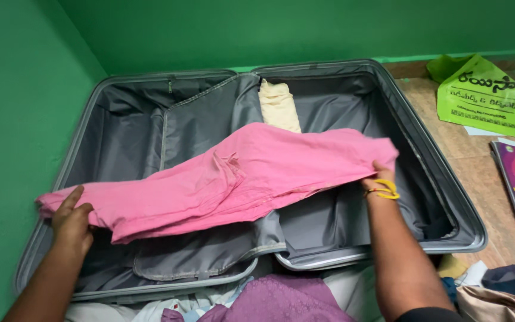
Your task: The person folds pink and cream-colored clothes by hand and places them into a suitcase.
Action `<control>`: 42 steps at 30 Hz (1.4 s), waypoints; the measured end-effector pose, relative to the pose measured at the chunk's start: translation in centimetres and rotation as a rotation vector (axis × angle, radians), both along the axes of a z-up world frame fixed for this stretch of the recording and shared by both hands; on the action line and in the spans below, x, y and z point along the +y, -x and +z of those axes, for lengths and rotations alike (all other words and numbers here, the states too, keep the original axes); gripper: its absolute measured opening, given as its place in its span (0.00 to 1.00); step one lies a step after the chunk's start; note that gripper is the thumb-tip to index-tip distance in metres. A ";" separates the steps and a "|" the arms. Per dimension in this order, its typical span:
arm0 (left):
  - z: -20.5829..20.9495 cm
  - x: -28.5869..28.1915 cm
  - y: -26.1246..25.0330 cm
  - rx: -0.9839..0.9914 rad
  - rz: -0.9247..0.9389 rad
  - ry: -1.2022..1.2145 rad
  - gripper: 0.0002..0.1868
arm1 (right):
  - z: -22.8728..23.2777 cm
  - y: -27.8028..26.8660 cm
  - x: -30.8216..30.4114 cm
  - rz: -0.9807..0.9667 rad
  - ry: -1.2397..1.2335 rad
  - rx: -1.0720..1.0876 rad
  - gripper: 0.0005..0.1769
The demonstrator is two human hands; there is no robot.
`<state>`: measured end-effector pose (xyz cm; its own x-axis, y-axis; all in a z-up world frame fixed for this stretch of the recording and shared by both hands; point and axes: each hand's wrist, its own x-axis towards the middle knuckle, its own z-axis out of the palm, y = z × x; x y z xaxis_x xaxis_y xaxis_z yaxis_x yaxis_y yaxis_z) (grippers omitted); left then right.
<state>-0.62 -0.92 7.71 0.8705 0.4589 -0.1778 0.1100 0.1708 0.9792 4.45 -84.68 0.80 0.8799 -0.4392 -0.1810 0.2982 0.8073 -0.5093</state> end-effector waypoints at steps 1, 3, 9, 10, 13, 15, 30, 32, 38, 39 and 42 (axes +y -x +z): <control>0.8 -0.7 0.0 -0.044 -0.017 0.013 0.38 | 0.3 0.2 -0.8 -0.019 0.103 -0.125 0.34; 2.7 -1.9 -0.2 -0.138 -0.055 0.039 0.38 | 1.0 0.8 -3.1 -0.056 -0.084 -0.196 0.33; 3.0 -3.2 -2.2 -0.327 -0.084 0.128 0.37 | 0.2 4.7 -3.0 -0.159 0.035 -0.007 0.34; 1.9 -2.8 -2.6 -0.270 -0.084 0.113 0.37 | -0.1 5.3 -2.2 -0.129 0.073 0.120 0.33; -2.6 -2.1 -3.2 -0.136 -0.102 0.053 0.38 | -0.5 6.0 -0.1 -0.023 -0.029 0.320 0.32; -5.0 -2.5 -2.5 -0.087 -0.132 -0.001 0.39 | -0.3 5.8 0.4 -0.007 -0.079 0.346 0.32; -5.5 -5.5 -0.9 -0.126 -0.070 -0.163 0.40 | 4.0 9.1 1.7 -0.100 -0.092 -0.129 0.30; -5.5 -5.1 -1.8 -0.151 -0.065 -0.139 0.39 | 3.7 8.5 4.3 -0.039 -0.016 -0.131 0.30; -6.4 -5.1 -0.7 -0.119 -0.080 -0.076 0.39 | 5.5 2.9 7.9 0.040 0.049 -0.109 0.30; -6.5 -4.5 -0.3 -0.133 -0.091 -0.095 0.39 | 6.1 2.9 7.7 -0.004 0.046 -0.139 0.30; -5.7 -2.5 -0.9 -0.136 -0.041 -0.069 0.40 | 7.8 4.0 6.0 -0.089 0.038 -0.232 0.29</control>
